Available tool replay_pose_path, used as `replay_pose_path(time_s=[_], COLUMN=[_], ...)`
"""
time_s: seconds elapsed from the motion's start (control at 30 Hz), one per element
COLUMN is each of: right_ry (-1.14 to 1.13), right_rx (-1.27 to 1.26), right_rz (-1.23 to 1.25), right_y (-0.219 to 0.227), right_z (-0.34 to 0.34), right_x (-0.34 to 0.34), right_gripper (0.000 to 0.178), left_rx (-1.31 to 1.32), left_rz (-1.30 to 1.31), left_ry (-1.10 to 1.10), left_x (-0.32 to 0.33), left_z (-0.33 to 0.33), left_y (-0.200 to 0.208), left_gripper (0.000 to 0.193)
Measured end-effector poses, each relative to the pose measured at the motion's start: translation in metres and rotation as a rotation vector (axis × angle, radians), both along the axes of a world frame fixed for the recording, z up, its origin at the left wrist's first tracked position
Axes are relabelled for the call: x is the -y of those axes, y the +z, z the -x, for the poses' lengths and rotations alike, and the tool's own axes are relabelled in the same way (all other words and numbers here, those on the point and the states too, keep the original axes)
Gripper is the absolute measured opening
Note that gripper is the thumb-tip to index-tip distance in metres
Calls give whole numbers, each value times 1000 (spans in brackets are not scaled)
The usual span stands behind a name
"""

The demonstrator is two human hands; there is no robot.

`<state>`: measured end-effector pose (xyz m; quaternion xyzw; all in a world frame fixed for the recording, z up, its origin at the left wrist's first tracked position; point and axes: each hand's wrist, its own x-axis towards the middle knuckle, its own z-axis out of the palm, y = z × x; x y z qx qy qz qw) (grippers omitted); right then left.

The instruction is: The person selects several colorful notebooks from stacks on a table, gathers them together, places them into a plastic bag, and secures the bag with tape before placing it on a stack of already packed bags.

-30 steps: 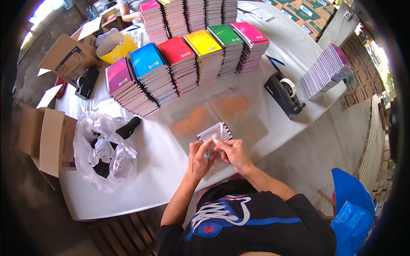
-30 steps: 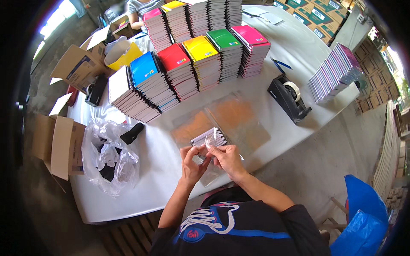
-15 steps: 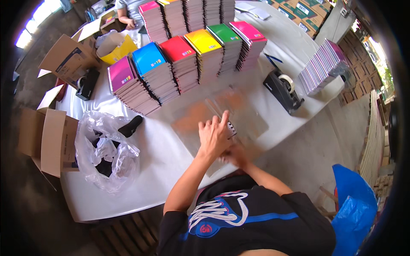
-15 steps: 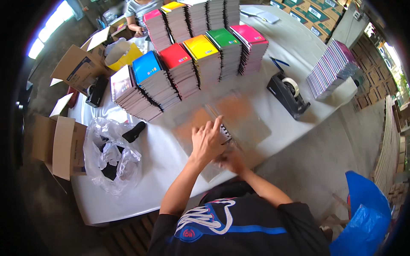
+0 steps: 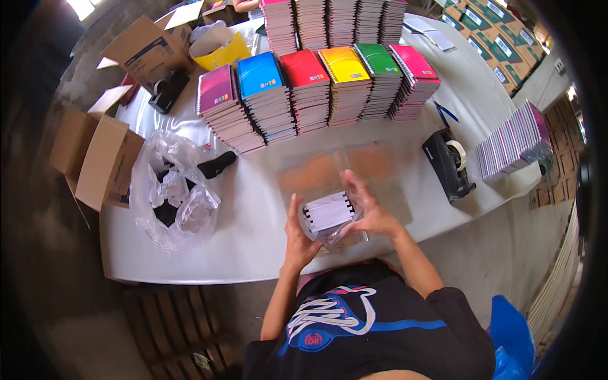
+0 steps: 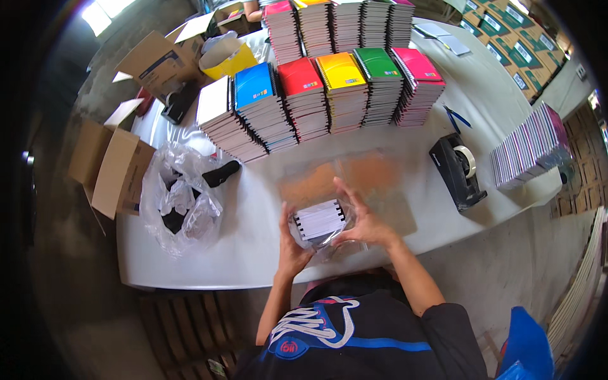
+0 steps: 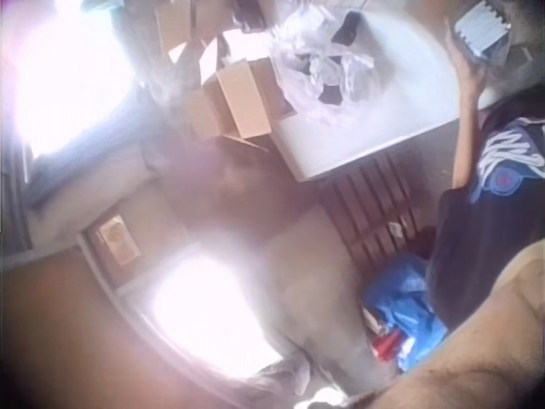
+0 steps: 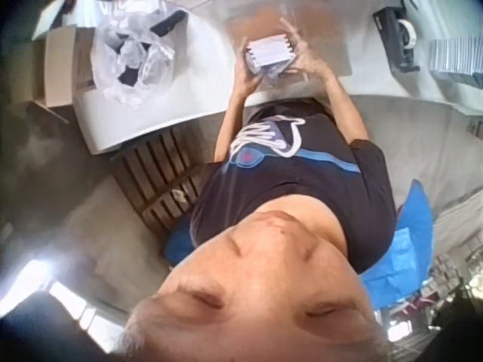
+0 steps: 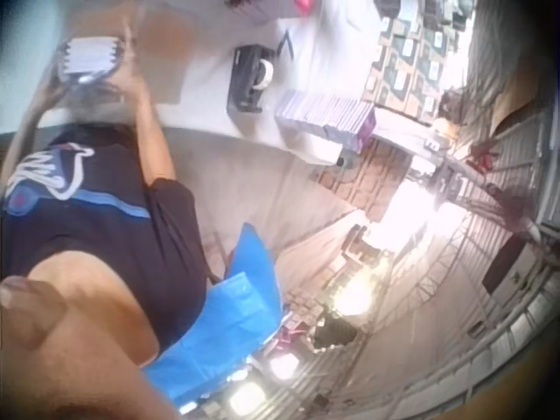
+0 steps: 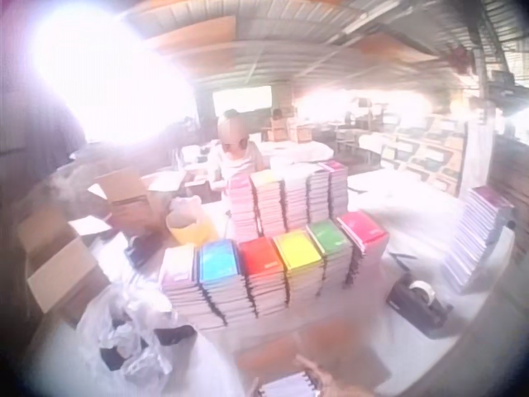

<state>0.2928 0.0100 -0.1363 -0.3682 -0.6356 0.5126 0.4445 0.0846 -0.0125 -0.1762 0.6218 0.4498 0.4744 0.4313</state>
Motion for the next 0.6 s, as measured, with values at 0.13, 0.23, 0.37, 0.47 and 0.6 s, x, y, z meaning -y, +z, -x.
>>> replay_pose_path(time_s=[0.13, 0.23, 0.37, 0.47, 0.6], right_ry=[76, 69, -141, -256, -230], right_rx=[227, 218, 243, 42, 202], right_rz=[-340, -267, -212, 15, -57], right_y=[47, 80, 62, 13, 11], right_z=[-25, -23, -40, -32, 2], right_x=[-16, -12, 6, 28, 34], right_gripper=[46, 27, 31, 36, 43], left_rx=[-391, -526, -240, -326, -293], left_rz=[-511, -594, -525, -370, -325], left_ry=[9, 10, 275, 203, 90], left_x=[-7, -5, 5, 19, 13], left_z=[7, 8, 18, 43, 29], left_y=[69, 95, 94, 50, 15], left_gripper=[61, 29, 53, 74, 75])
